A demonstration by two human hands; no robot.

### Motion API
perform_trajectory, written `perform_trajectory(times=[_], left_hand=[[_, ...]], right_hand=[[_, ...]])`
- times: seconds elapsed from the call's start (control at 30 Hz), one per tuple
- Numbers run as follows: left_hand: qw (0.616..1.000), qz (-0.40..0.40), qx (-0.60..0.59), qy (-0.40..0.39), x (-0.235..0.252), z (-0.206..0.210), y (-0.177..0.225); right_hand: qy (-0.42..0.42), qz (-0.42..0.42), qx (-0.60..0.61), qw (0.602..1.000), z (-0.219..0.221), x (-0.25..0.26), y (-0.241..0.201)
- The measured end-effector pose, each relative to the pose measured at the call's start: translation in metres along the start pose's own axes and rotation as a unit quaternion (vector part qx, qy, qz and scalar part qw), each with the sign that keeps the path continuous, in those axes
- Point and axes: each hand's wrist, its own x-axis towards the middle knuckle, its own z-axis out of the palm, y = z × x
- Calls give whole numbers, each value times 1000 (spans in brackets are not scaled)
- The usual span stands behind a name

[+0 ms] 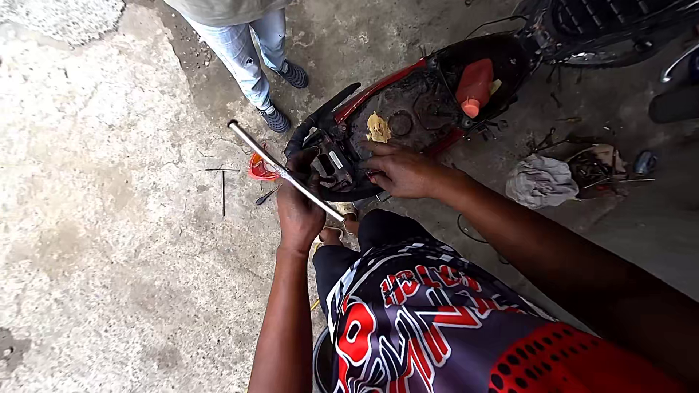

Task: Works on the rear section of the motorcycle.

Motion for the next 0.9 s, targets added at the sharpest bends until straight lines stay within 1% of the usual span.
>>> perform_trajectory(times=[0.03,0.07,0.17,0.23,0.3,0.33,0.43,0.47,0.57,0.67,0.7,0.77,0.83,0.9], left_hand=[[1000,12,-13,-17,0,-1,2],[1000,24,-10,-12,-1,1,1],[998,29,8,47,-3,8,-4],[995,16,19,100,-2,12,-7],[990,-4,59,127,2,12,-7],[991,-5,66,119,3,11,-7],[999,-3,9,30,1,3,-2],[1000,4,-6,30,-1,3,-2],[997,19,-7,79,-4,8,-6],[991,-11,32,129,0,10,-7],[989,-27,60,130,2,10,-7],[992,-30,88,91,6,8,-3],[999,-32,9,36,6,3,1],[997,-21,-68,14,6,2,3]], right_hand=[[-10,0,2,1000,7,0,1],[-16,-3,3,1000,12,1,1],[-37,-11,6,999,22,4,1],[-47,-8,3,999,27,7,-1],[-46,3,1,999,32,12,-1],[-41,4,1,999,35,14,0],[-13,-6,1,1000,46,24,4],[0,-7,4,1000,49,28,5],[39,-6,17,999,63,43,5],[51,-8,16,999,74,59,4],[51,-10,10,999,76,63,4],[50,-18,6,999,79,71,1],[53,-24,5,998,82,78,-3],[48,-23,5,999,84,82,-4]])
